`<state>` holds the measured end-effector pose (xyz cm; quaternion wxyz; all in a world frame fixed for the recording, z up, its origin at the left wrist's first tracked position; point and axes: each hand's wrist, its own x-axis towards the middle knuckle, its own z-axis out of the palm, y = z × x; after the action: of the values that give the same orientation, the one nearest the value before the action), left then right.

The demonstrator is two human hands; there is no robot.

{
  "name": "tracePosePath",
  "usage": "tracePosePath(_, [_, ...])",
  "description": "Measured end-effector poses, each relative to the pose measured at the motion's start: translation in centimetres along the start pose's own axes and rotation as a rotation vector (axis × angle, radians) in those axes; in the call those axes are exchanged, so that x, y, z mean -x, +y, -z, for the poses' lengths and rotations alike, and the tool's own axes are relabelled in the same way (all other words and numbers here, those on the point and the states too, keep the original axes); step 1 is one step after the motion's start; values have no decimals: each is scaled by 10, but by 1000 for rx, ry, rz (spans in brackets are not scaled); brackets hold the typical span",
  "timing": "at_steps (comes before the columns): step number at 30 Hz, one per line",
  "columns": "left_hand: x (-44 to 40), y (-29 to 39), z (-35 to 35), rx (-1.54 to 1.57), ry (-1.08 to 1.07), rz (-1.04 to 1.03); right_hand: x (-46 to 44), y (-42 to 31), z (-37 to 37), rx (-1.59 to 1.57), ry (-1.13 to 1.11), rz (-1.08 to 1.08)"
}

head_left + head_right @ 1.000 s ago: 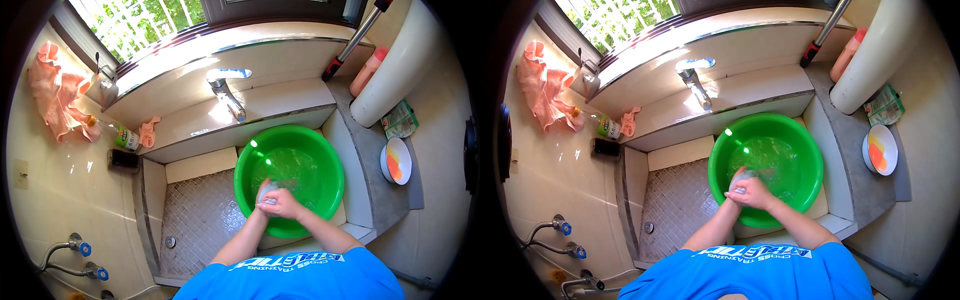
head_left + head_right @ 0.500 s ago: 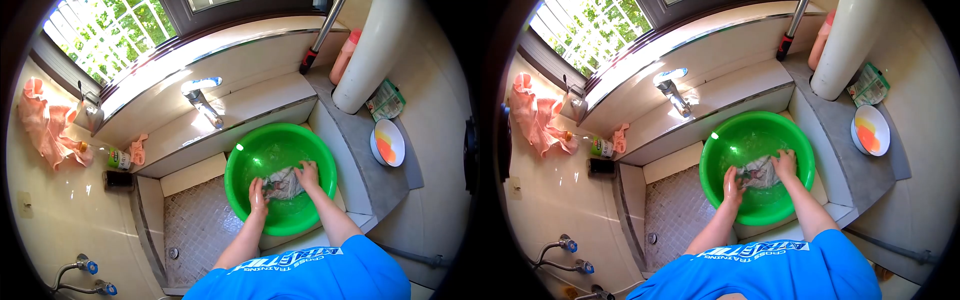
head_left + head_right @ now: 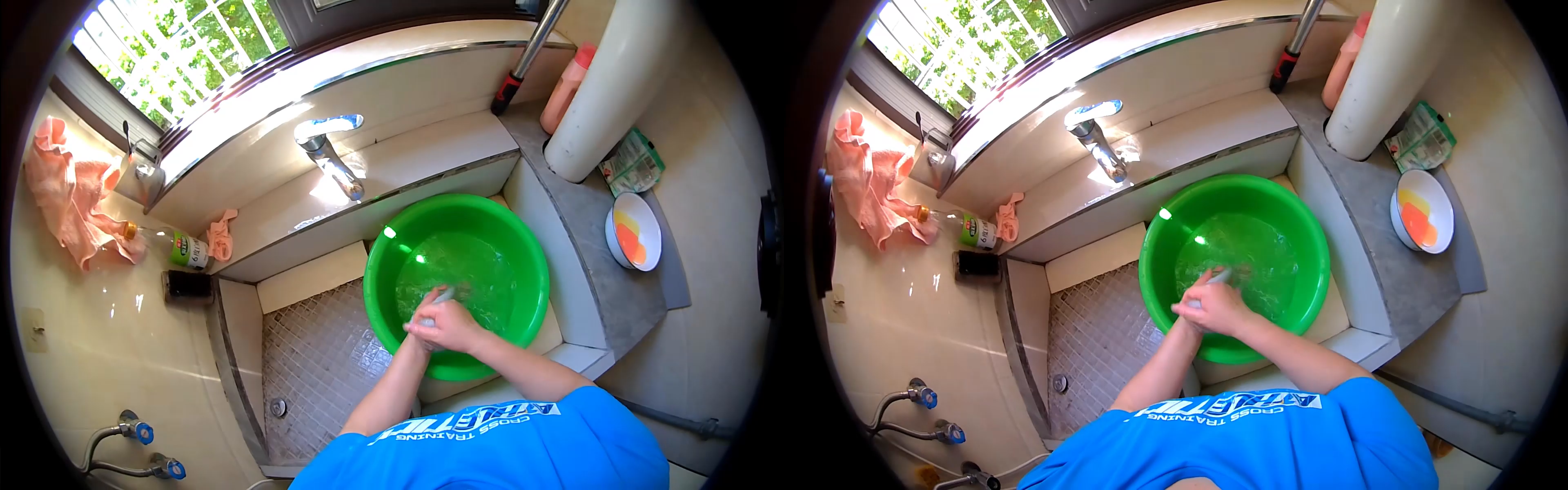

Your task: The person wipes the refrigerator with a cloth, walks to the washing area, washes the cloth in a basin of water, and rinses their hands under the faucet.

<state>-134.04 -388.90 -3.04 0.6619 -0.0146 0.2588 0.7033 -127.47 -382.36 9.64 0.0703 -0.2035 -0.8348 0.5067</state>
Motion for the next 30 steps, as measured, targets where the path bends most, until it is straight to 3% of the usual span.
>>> tracePosePath(2, [2, 2, -10, 77, 64, 106, -8, 28, -7, 77, 223, -118])
tracePosePath(3, [2, 6, -18, 165, 130, 197, -12, 36, -2, 72, 231, -114])
tracePosePath(4, [4, 7, -30, 69, 289, 158, -14, 44, 5, 167, 309, -173])
tracePosePath(7, [1, 5, -24, -46, 383, 21, -12, 81, 27, 346, 356, -333])
tracePosePath(9, [0, 6, -19, -42, 266, -31, -3, 101, 36, 428, 411, -384])
tracePosePath(10, [5, 8, -31, -122, 383, -52, 0, 109, 41, 512, 462, -425])
tracePosePath(14, [10, 11, -35, -324, 635, -1, 4, 144, 42, 551, 631, -355])
tracePosePath(15, [10, 10, -36, -367, 730, 20, 5, 144, 32, 554, 617, -352])
tracePosePath(16, [12, 10, -39, -357, 735, 20, 3, 138, 20, 474, 408, -477])
tracePosePath(17, [12, 11, -42, -305, 702, 75, 0, 134, 10, 392, 200, -595])
tracePosePath(20, [5, 12, -27, -104, 585, 125, -8, 129, -8, -1, 33, -171])
tracePosePath(21, [5, 8, -19, 38, 504, 125, -15, 91, -6, -142, -35, -84])
tracePosePath(22, [9, 6, -23, 19, 475, -11, -16, 60, -6, -195, -48, -40])
tracePosePath(24, [16, -4, -21, 31, 422, -89, -9, 4, 2, -214, -45, 5])
tracePosePath(27, [8, -12, 6, 187, 214, -84, -2, -3, -4, -280, 63, 94])
tracePosePath(30, [0, -19, 12, 253, 109, -79, -3, 18, -19, -79, 266, -36])
